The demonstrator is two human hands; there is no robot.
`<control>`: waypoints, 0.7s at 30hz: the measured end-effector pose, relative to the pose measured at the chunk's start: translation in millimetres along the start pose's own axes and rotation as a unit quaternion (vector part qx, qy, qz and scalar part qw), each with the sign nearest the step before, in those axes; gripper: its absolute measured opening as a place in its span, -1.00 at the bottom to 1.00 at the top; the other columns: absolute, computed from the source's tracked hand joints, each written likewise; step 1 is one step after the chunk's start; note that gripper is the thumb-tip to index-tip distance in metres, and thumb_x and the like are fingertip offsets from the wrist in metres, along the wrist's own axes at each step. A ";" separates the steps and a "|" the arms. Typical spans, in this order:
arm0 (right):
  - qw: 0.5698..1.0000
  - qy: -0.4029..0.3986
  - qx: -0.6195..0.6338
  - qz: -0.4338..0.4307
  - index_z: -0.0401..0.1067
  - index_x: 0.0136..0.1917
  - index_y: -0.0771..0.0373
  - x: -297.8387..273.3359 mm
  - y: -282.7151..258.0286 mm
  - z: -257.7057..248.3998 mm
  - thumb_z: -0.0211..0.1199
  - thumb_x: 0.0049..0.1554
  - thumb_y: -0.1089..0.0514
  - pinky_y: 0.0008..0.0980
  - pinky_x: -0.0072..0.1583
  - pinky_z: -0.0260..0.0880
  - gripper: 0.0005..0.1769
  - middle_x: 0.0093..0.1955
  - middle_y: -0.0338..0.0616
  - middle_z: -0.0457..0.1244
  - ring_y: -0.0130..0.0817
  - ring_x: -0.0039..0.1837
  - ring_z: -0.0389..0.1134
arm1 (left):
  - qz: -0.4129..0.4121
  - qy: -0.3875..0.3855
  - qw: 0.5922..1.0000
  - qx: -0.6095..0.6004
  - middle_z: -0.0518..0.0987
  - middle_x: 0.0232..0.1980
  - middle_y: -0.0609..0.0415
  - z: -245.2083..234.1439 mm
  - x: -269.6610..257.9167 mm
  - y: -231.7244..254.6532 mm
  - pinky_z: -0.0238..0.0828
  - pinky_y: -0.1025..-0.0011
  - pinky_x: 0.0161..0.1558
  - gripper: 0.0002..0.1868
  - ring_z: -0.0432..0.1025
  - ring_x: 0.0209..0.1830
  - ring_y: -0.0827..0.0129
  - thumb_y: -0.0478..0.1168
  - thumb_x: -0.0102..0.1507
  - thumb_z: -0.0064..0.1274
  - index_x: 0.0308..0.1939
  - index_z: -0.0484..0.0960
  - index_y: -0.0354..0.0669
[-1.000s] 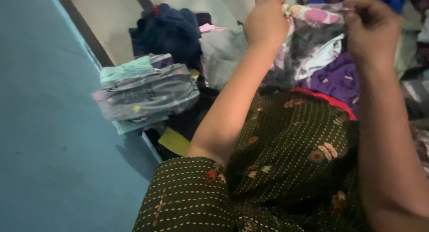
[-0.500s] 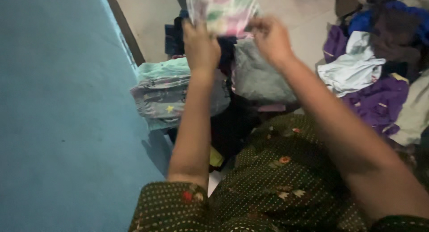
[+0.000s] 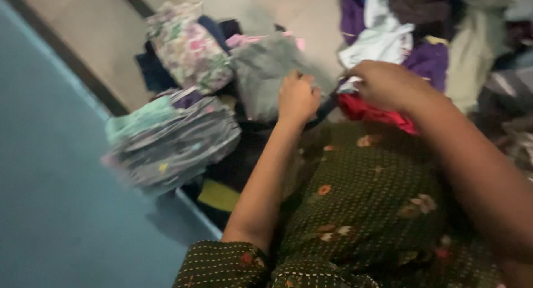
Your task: The person picks up various garments from a pile on the floor, holds them up to view, and places them into different stacks.
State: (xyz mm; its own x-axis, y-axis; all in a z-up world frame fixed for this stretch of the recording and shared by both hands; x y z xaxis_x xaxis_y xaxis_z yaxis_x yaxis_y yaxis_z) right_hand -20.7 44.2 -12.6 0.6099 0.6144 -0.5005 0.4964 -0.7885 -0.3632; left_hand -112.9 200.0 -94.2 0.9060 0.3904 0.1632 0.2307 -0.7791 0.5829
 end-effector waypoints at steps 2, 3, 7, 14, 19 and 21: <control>0.996 0.091 0.022 0.000 0.48 0.33 0.21 -27.4 54.3 -18.5 0.15 0.20 0.15 -0.04 0.26 0.36 -0.57 0.25 0.15 0.36 0.09 0.22 0.39 | -0.018 -0.054 0.997 -0.049 0.57 -0.02 -0.18 39.8 10.6 24.0 0.41 0.02 0.10 -0.72 0.46 0.06 -0.11 -0.15 0.15 0.20 -0.10 0.72 -0.15; 0.989 0.148 0.030 -0.004 0.50 0.31 0.24 -39.4 79.3 -23.6 0.15 0.23 0.14 -0.04 0.28 0.34 -0.59 0.25 0.16 0.36 0.10 0.24 0.38 | -0.010 -0.062 0.997 -0.053 0.57 -0.02 -0.18 59.5 14.9 37.4 0.41 0.02 0.10 -0.72 0.46 0.06 -0.11 -0.15 0.15 0.20 -0.10 0.72 -0.15; 0.975 0.092 0.064 0.192 0.50 0.37 0.03 -63.7 171.6 -9.1 0.15 0.18 0.16 -0.03 0.24 0.38 -0.52 0.22 0.14 0.36 0.11 0.16 0.41 | 0.038 -0.114 0.987 -0.107 0.64 -0.10 -0.19 150.7 31.9 66.0 0.47 0.06 0.01 -0.83 0.52 -0.07 -0.10 -0.22 0.12 0.17 -0.23 0.76 -0.05; 0.958 0.152 0.112 0.214 0.52 0.31 0.10 -79.6 222.9 -14.4 0.15 0.27 0.03 -0.03 0.24 0.36 -0.62 0.18 0.14 0.38 0.11 0.17 0.40 | -0.073 -0.202 0.967 -0.135 0.69 -0.13 -0.20 327.0 32.9 35.5 0.50 0.08 0.02 -0.78 0.58 -0.04 -0.08 -0.21 0.14 0.09 -0.15 0.67 -0.12; 0.960 0.147 0.111 0.211 0.53 0.29 0.12 -91.3 236.0 -19.4 0.16 0.26 0.02 -0.01 0.24 0.36 -0.62 0.18 0.18 0.38 0.15 0.19 0.39 | -0.179 -0.156 0.971 -0.018 0.56 0.02 -0.31 363.4 32.3 25.8 0.43 -0.02 0.01 -0.51 0.47 0.04 -0.21 -0.01 0.07 0.27 -0.10 0.57 -0.31; 0.953 0.118 0.158 0.229 0.47 0.31 0.07 -97.5 238.5 -17.7 0.16 0.23 -0.03 -0.01 0.23 0.29 -0.59 0.19 0.11 0.35 0.07 0.18 0.38 | -0.200 -0.134 0.971 0.000 0.55 0.04 -0.31 363.7 35.9 27.7 0.43 -0.01 0.02 -0.50 0.46 0.07 -0.19 0.00 0.06 0.27 -0.11 0.58 -0.32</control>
State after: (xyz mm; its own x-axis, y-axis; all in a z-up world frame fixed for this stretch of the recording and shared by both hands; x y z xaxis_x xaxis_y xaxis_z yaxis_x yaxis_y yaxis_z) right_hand 49.1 -203.3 -36.5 0.8580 0.1627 -0.4871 -0.0444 -0.9214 -0.3861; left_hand 55.0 14.0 -361.7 0.8040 0.5202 -0.2879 0.5826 -0.5923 0.5566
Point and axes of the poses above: each hand's wrist, its own x-axis towards the middle knuckle, its own z-axis out of the palm, y = z × x, the point moved 6 cm from there along x, towards the middle knuckle
